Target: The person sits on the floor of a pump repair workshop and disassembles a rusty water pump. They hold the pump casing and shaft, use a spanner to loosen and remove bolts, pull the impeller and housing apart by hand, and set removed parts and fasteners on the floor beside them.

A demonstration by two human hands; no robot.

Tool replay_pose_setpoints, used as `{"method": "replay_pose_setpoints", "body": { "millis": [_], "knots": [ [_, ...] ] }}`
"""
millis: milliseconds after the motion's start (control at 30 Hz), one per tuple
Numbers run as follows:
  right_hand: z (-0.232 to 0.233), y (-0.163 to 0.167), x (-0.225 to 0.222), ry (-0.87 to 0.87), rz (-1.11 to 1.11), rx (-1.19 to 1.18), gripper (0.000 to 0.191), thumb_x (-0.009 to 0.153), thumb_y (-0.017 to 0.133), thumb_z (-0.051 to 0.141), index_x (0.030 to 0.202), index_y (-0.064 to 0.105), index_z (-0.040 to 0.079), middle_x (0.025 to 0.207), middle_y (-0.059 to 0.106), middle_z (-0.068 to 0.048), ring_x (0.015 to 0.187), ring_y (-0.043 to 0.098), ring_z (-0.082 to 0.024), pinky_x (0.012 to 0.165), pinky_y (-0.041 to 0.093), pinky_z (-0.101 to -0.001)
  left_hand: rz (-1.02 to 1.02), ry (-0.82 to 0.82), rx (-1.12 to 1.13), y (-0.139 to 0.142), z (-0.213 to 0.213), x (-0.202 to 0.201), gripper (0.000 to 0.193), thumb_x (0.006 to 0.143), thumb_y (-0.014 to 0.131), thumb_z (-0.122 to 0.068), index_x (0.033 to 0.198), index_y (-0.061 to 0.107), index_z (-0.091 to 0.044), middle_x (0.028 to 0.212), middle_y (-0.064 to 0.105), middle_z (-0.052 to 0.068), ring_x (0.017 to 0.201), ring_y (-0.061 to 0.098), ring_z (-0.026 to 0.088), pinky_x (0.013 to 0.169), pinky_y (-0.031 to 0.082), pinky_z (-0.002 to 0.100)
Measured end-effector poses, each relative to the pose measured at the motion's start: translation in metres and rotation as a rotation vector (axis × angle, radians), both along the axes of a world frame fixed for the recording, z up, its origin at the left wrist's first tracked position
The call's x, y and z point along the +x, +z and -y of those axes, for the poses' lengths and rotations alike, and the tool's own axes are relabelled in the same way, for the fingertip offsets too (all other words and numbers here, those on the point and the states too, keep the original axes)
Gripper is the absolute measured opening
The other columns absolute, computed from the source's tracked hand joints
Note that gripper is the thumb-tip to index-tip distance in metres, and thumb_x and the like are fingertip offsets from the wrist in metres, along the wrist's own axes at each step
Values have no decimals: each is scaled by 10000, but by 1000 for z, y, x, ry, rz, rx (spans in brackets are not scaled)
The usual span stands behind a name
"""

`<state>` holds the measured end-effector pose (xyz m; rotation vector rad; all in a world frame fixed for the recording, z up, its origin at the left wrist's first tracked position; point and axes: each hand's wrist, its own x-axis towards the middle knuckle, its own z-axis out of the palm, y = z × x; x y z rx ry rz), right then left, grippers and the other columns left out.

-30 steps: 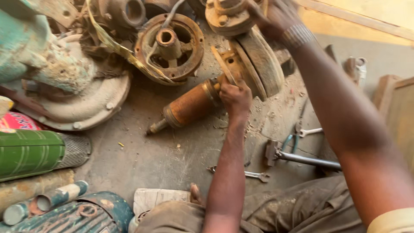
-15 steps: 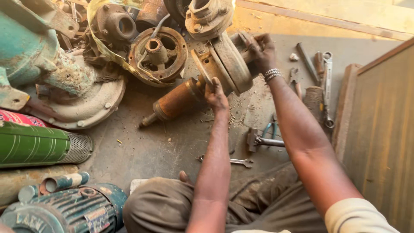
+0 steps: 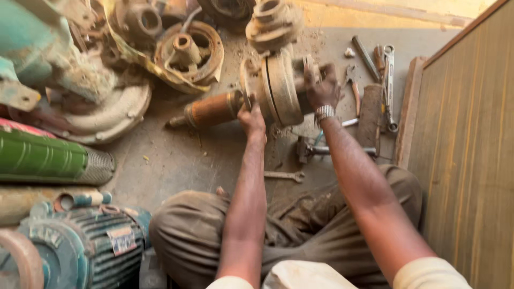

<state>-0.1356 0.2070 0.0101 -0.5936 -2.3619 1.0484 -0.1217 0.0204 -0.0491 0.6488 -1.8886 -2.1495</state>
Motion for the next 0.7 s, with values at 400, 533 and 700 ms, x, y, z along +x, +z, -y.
{"method": "replay_pose_setpoints", "body": {
  "millis": [400,533,700],
  "knots": [
    [9,41,-73,0,215,-11,522,849,671,642,1034,676,155,1013,752,-167,986,695,-376,829,495,-520,-61,56,-392,16,0,-63,673,912,613,-638,1072,769,-3,667,722,79,594,704,218,567,579,389],
    [7,42,-87,11,245,-17,519,878,665,639,1039,666,146,1005,738,-187,971,700,-367,818,513,-480,-149,125,-532,10,2,-78,609,951,659,-591,950,773,7,693,723,85,651,720,196,618,596,401],
    [3,33,-94,19,308,-44,552,913,593,677,1099,630,159,938,733,-110,947,708,-302,827,515,-476,-4,47,-392,6,4,-79,526,946,622,-536,870,725,-25,576,647,73,521,663,189,485,594,421]
  ]
}}
